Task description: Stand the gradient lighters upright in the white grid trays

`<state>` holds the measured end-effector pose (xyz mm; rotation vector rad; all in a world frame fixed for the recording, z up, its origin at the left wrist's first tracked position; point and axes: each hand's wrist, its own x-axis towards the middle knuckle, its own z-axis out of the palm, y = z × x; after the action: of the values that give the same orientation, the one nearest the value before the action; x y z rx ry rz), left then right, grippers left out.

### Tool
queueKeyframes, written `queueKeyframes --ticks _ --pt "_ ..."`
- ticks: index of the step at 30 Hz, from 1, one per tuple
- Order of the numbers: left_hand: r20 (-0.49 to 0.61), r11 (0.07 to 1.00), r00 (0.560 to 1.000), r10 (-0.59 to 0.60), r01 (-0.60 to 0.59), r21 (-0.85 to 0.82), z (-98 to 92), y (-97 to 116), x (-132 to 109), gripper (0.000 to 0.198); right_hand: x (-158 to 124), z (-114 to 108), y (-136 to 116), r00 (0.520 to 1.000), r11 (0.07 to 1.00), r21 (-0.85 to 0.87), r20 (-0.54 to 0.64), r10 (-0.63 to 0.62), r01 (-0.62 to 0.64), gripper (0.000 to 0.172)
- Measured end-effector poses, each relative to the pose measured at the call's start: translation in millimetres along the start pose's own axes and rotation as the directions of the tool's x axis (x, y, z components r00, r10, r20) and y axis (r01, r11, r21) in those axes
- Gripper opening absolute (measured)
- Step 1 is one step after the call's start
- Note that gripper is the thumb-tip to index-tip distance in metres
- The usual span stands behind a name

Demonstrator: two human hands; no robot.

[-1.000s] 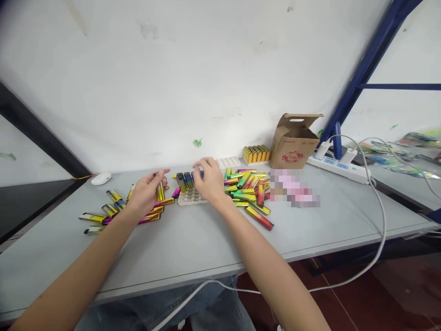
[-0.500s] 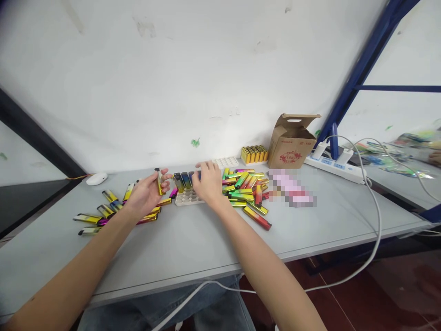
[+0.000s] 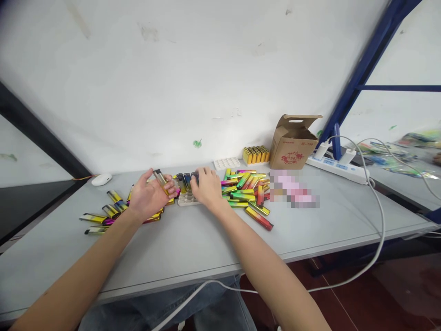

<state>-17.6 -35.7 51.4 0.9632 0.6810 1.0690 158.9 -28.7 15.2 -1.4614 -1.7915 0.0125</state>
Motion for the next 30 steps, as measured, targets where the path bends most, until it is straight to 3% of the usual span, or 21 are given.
queueKeyframes --ticks 9,18,22,26,30 --pt "0.160 0.992 0.979 -0.126 0.124 0.024 18.3 -8 -10 0.038 -1 8 2 0.997 0.999 0.016 -0.071 -0.028 0.030 0.025" --pt "0.221 0.992 0.969 -0.114 0.123 -0.031 15.0 -14 -8 0.036 -1 10 2 0.998 0.999 0.024 -0.052 -0.035 0.036 0.028" --pt "0.245 0.988 0.958 -0.151 0.149 0.029 16.0 -22 -6 0.031 -1 7 2 0.999 0.999 0.039 -0.037 -0.035 0.036 0.027" --pt "0.220 0.979 0.960 -0.172 0.142 0.145 14.4 -29 -6 0.034 -2 5 1 0.999 0.999 0.035 -0.019 -0.027 0.027 0.028" --pt "0.222 0.990 0.966 -0.132 0.116 0.084 10.2 -26 -5 0.045 -2 7 1 1.000 1.000 0.019 -0.024 -0.013 0.013 0.029"
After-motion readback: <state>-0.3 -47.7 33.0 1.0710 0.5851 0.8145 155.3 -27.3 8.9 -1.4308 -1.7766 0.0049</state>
